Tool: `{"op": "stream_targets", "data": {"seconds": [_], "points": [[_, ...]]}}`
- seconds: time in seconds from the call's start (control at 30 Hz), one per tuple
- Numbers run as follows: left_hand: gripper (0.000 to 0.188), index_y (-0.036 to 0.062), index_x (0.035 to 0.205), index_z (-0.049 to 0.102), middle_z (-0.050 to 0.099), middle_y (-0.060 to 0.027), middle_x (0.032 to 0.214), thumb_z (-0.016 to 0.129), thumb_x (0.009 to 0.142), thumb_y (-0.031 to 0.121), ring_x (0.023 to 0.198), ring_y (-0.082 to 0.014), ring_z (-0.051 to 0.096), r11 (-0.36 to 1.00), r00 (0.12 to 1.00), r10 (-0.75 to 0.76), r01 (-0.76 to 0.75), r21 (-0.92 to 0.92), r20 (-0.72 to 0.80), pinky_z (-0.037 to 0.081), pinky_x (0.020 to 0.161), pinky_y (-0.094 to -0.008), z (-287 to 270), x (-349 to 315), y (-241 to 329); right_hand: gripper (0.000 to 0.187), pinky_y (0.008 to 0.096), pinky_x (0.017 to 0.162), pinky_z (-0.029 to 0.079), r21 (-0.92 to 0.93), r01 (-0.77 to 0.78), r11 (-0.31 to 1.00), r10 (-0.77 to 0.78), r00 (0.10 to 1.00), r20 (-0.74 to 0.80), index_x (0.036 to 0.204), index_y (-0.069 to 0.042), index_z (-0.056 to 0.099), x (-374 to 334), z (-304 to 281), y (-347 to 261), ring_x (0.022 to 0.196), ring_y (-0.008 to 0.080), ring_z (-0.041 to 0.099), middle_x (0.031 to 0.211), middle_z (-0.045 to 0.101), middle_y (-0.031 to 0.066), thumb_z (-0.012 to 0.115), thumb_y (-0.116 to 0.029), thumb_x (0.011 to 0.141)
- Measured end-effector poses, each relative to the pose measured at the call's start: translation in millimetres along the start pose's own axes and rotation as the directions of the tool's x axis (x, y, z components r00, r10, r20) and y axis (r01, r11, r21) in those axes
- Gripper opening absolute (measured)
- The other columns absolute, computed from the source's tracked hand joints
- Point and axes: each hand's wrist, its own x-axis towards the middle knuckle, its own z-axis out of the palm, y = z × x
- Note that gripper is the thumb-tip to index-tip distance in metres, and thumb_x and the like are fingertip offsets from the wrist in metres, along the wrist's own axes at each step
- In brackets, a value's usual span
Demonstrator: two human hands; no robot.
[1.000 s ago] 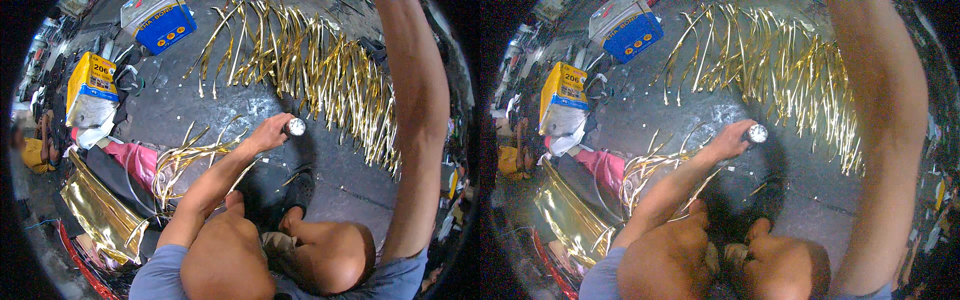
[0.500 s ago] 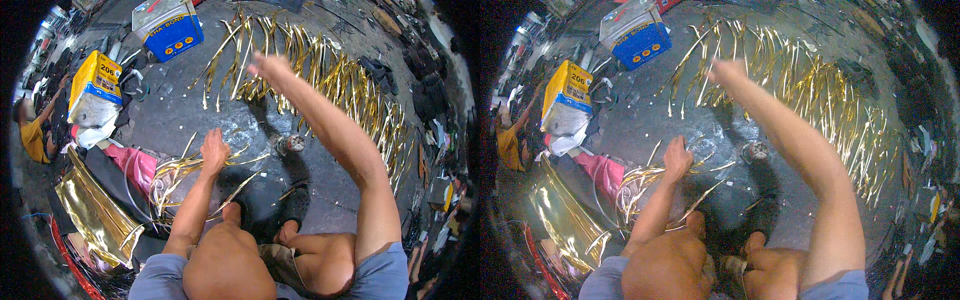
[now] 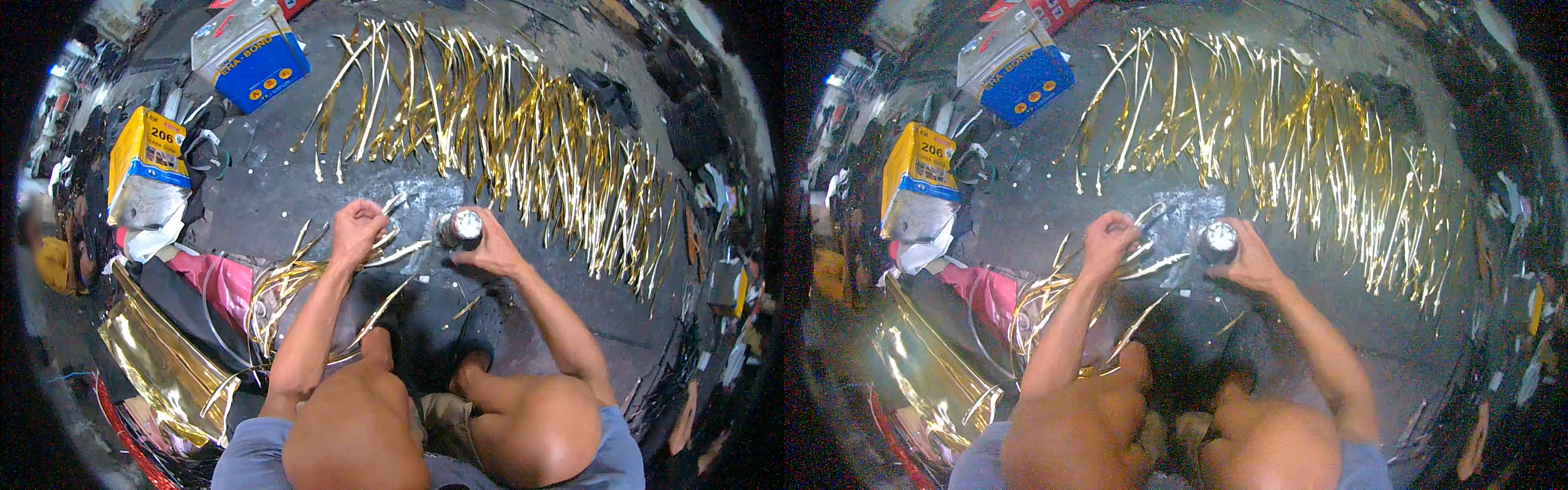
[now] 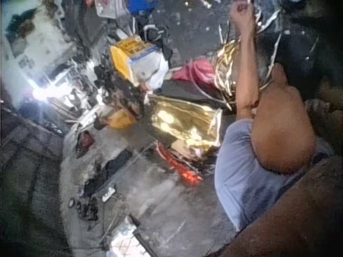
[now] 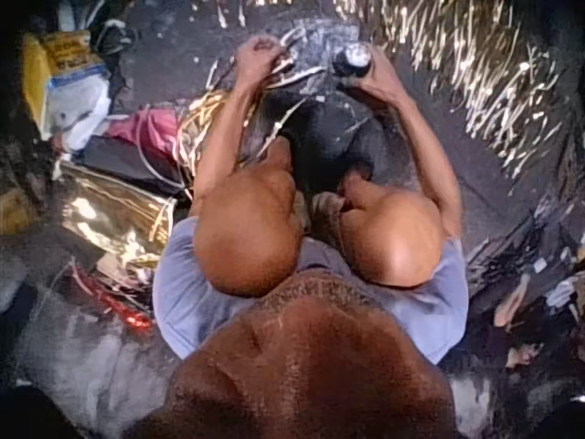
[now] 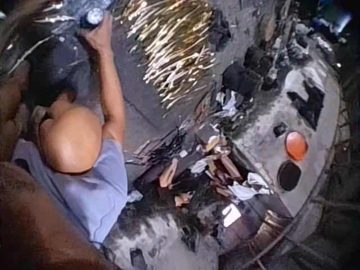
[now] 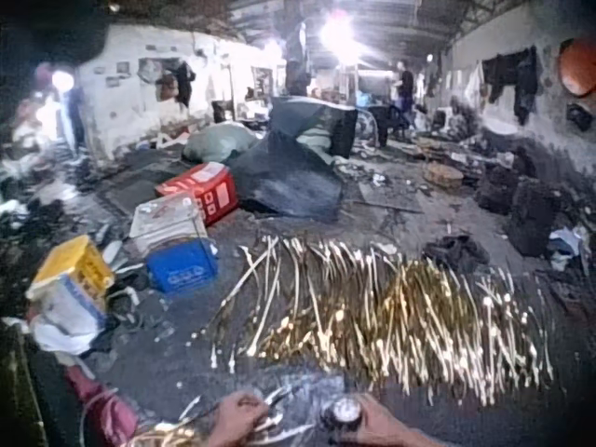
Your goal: The person sits on the floor and repeatedly picks up thin gold strips, applies a white substance from a small container to one end, and places the strips on the floor. The person also briefly handles a small gray object and a pair of scissors.
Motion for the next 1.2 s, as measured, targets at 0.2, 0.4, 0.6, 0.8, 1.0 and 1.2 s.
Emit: {"op": "stream_targets", "data": {"seconds": [0.2, 0.4, 0.6, 0.8, 1.0, 1.2], "points": [[0.038, 0.0014, 0.115, 0.073, 0.07, -0.0024, 0.081, 0.074, 0.078, -0.004, 0.066, -0.0086, 0.062, 0.982, 0.968, -0.183, 0.188, -0.012, 0.17, 0.05, 0.059, -0.0224, 40.7, -5.4, 2.7, 0.042, 0.0279, 0.071, 0.052, 0.283, -0.109, 0.953, 0.249, 0.815, -0.524, 0.112, -0.002, 0.066, -1.7, 26.7, -5.0, 0.079, 0.0101, 0.063, 0.098, 0.071, 0.0047, 0.085, -0.018, 0.078], [0.04, -0.0016, 0.116, 0.073, 0.067, 0.0004, 0.079, 0.071, 0.076, -0.005, 0.061, -0.0071, 0.056, 0.963, 0.923, -0.265, 0.268, 0.029, 0.278, 0.044, 0.054, -0.022, 53.8, -7.6, -8.9, 0.056, 0.0278, 0.073, 0.056, 0.624, 0.106, 0.774, 0.364, 0.732, -0.576, 0.124, 0.0, 0.05, -1.6, 12.5, -37.5, 0.088, 0.0148, 0.07, 0.103, 0.071, 0.0124, 0.085, -0.013, 0.083], [0.047, 0.0009, 0.128, 0.068, 0.072, 0.0004, 0.092, 0.064, 0.081, -0.007, 0.063, -0.0034, 0.057, 0.88, 0.798, -0.346, 0.458, -0.123, 0.494, 0.047, 0.055, -0.0185, 46.9, -10.9, -17.5, 0.062, 0.0341, 0.067, 0.057, 0.423, -0.014, 0.906, 0.279, 0.771, -0.572, 0.124, 0.001, 0.048, -5.6, 28.0, -38.8, 0.078, 0.0204, 0.073, 0.095, 0.074, 0.0155, 0.087, -0.019, 0.08], [0.027, -0.0034, 0.105, 0.077, 0.071, -0.0043, 0.075, 0.074, 0.079, 0.003, 0.063, -0.0094, 0.062, 0.931, 0.886, -0.211, 0.054, 0.362, 0.412, 0.049, 0.058, -0.0245, 57.5, 5.4, 3.9, 0.063, 0.0328, 0.063, 0.052, 0.173, -0.367, 0.914, 0.39, 0.674, -0.627, 0.119, -0.001, 0.055, -31.7, 3.4, 12.6, 0.066, 0.0128, 0.062, 0.083, 0.07, 0.0072, 0.091, -0.026, 0.073], [0.018, 0.0037, 0.089, 0.08, 0.072, -0.0063, 0.071, 0.081, 0.072, 0.009, 0.062, -0.0115, 0.063, 0.793, 0.927, -0.038, -0.199, 0.576, 0.373, 0.051, 0.062, -0.0323, 75.3, 46.6, -37.0, 0.069, 0.0331, 0.065, 0.058, 0.336, -0.106, 0.936, 0.301, 0.735, -0.607, 0.129, 0.0, 0.048, -13.6, 13.7, 10.7, 0.071, 0.019, 0.072, 0.096, 0.075, 0.0147, 0.088, -0.024, 0.079], [0.033, 0.0039, 0.1, 0.077, 0.074, -0.0093, 0.086, 0.083, 0.068, 0.012, 0.08, -0.0184, 0.068, 0.722, 0.925, -0.102, -0.184, 0.667, 0.366, 0.054, 0.078, -0.0338, 85.1, 45.3, -29.8, 0.072, 0.0463, 0.073, 0.057, -0.032, -0.13, 0.991, 0.098, 0.869, -0.486, 0.136, -0.001, 0.047, -9.2, 47.8, 1.6, 0.086, 0.0372, 0.072, 0.099, 0.071, 0.0214, 0.084, -0.026, 0.079]]}}
